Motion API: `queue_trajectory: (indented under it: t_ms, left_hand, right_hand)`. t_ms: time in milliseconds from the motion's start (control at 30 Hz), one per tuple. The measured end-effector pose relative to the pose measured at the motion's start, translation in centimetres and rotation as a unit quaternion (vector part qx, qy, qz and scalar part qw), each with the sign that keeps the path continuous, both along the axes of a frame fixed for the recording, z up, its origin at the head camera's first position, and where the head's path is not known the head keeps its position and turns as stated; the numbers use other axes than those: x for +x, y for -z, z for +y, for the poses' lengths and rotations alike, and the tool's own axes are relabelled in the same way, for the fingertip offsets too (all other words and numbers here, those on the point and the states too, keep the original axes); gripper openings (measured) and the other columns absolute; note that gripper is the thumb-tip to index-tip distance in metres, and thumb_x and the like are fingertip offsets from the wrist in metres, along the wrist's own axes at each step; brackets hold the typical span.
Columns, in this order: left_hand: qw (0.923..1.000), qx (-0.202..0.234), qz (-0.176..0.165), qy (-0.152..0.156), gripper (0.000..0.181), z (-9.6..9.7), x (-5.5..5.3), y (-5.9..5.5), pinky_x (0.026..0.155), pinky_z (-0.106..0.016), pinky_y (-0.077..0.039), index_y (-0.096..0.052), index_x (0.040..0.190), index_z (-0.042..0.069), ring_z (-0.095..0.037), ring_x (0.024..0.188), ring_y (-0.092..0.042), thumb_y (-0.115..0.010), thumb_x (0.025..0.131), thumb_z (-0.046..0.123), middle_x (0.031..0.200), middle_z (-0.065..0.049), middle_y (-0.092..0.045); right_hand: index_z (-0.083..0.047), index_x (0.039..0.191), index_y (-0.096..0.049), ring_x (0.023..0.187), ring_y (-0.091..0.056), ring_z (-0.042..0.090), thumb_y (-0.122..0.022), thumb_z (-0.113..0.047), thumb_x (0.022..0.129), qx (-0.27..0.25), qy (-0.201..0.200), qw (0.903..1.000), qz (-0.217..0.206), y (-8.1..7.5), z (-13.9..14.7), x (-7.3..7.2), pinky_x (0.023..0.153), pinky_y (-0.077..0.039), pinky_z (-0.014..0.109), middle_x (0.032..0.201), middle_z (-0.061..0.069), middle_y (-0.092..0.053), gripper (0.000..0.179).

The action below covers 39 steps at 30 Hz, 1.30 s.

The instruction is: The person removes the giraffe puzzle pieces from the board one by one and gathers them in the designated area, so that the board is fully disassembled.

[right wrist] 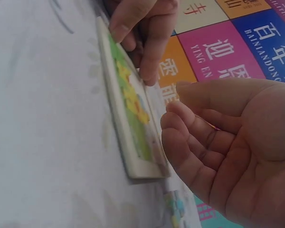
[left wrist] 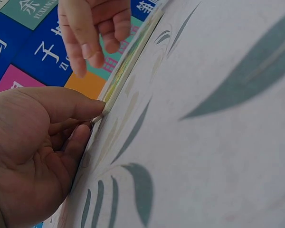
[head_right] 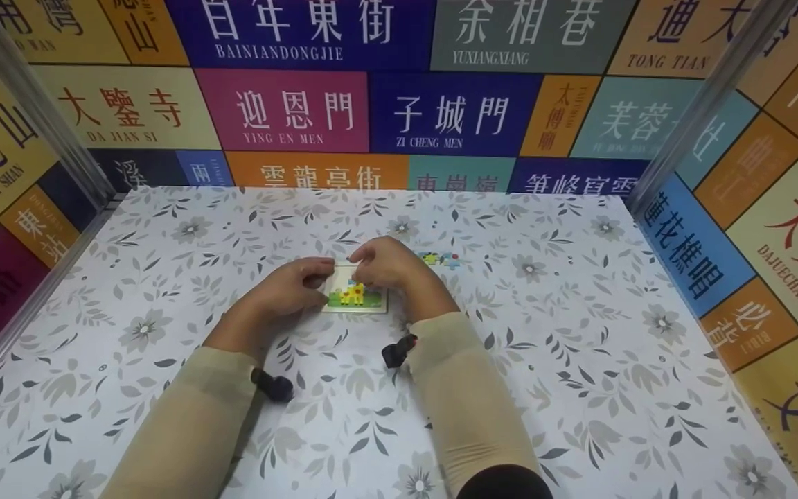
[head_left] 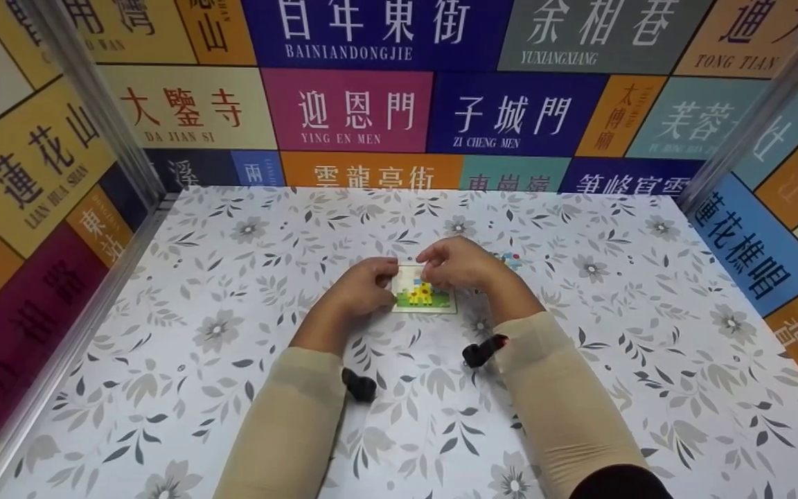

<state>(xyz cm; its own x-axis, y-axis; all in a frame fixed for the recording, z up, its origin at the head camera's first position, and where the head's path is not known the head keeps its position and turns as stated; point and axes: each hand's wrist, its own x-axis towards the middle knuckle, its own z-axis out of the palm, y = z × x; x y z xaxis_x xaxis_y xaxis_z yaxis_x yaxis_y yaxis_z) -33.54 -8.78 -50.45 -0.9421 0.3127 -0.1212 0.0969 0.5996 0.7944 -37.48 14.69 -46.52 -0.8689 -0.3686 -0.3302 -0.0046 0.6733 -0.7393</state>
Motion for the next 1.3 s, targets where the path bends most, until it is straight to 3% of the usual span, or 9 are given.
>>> queue_trajectory:
  t_ms: [200,567,867,1100,1300]
  left_hand:
    - [0.9998,0.013,-0.013,-0.013,0.061,0.1,0.2,-0.1,0.132,-0.04,-0.032,-0.067,0.144,0.006,-0.023,0.155,-0.044,-0.074,0.084,0.004,0.164,0.0,-0.052]
    - [0.9995,0.018,-0.019,-0.018,0.061,0.1,0.2,0.0,0.13,-0.038,-0.034,-0.067,0.144,0.004,-0.022,0.154,-0.045,-0.073,0.084,0.003,0.164,0.001,-0.052]
    - [0.9995,0.008,-0.024,-0.017,0.063,0.2,0.1,0.0,0.132,-0.039,-0.031,-0.066,0.146,0.007,-0.02,0.157,-0.041,-0.075,0.084,0.006,0.165,0.005,-0.05]
    - [0.9995,0.012,-0.025,-0.011,0.064,0.1,0.0,-0.1,0.132,-0.039,-0.03,-0.065,0.147,0.007,-0.021,0.158,-0.04,-0.075,0.084,0.005,0.166,0.002,-0.049]
    - [1.0,0.006,-0.001,0.001,0.063,0.0,0.1,-0.1,0.132,-0.039,-0.03,-0.065,0.145,0.004,-0.024,0.158,-0.041,-0.074,0.083,0.006,0.166,-0.001,-0.05]
  right_hand:
    - [-0.014,0.134,-0.071,0.097,-0.067,0.017,-0.079,-0.018,0.095,0.006,0.001,0.9999,-0.01,0.9,0.0,-0.3,0.084,-0.057,0.03,0.117,0.006,-0.072,0.04]
    - [-0.015,0.131,-0.073,0.118,-0.063,0.022,-0.086,-0.011,0.087,0.052,-0.032,0.9981,0.005,1.4,-0.5,-0.5,0.107,-0.053,0.04,0.127,0.005,-0.071,0.046]
    - [-0.019,0.133,-0.074,0.111,-0.059,0.02,-0.085,-0.012,0.087,0.073,-0.028,0.997,0.002,1.1,-0.6,-0.1,0.101,-0.052,0.038,0.123,0.005,-0.068,0.048]
    - [-0.021,0.131,-0.074,0.117,-0.06,0.024,-0.085,-0.012,0.087,0.079,-0.036,0.9962,0.011,1.2,-0.6,-0.1,0.107,-0.052,0.043,0.129,0.007,-0.068,0.046]
    - [-0.02,0.131,-0.076,0.108,-0.065,0.024,-0.081,-0.01,0.091,0.055,-0.055,0.996,0.045,1.4,-0.1,-0.1,0.096,-0.055,0.041,0.119,0.009,-0.072,0.042]
